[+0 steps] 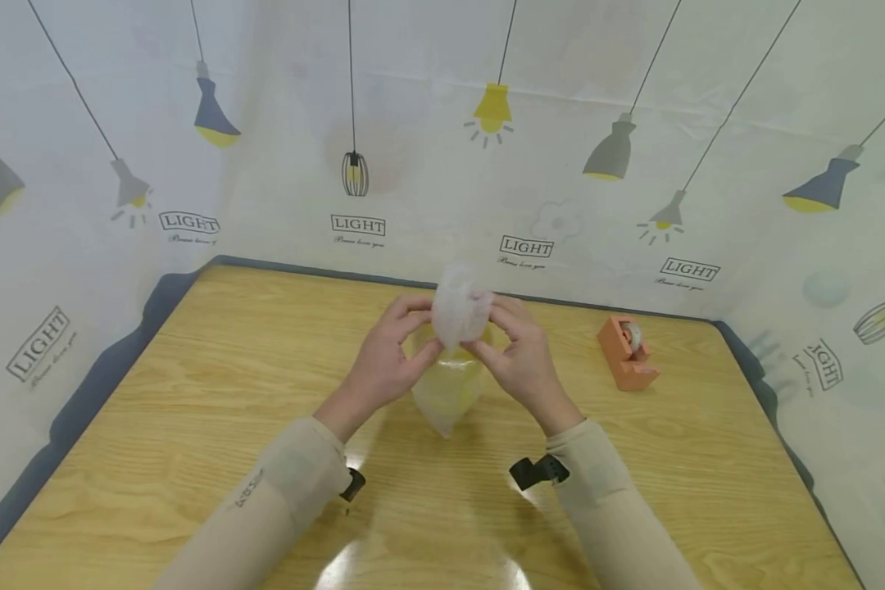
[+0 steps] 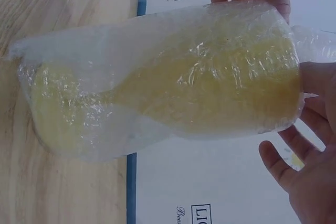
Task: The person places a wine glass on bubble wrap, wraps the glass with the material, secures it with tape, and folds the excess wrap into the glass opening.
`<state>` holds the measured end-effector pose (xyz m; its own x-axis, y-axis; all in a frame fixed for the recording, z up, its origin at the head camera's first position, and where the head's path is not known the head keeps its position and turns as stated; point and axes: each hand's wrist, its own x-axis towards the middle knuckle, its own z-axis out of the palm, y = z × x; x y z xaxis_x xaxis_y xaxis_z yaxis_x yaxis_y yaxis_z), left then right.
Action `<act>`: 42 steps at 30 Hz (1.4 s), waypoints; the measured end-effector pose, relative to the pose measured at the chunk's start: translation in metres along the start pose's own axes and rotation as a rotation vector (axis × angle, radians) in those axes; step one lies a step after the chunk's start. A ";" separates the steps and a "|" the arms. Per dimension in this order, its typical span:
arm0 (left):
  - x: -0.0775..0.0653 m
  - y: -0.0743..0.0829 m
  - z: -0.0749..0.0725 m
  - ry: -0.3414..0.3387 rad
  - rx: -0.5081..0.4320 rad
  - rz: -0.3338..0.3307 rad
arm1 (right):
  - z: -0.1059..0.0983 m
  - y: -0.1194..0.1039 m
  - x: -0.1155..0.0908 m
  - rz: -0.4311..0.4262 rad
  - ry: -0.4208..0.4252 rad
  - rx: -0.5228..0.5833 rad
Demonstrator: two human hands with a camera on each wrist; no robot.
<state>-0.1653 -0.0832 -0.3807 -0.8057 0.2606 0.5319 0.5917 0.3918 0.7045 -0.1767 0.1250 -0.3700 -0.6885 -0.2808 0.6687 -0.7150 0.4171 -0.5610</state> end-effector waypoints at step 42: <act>-0.009 -0.013 -0.015 -0.015 0.481 0.472 | -0.015 -0.009 0.005 -0.076 -0.171 -0.161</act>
<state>-0.1652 -0.1044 -0.3879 -0.4660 0.5108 0.7224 0.8061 0.5817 0.1087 -0.1717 0.1329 -0.3544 -0.6541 -0.4529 0.6058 -0.7461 0.5182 -0.4182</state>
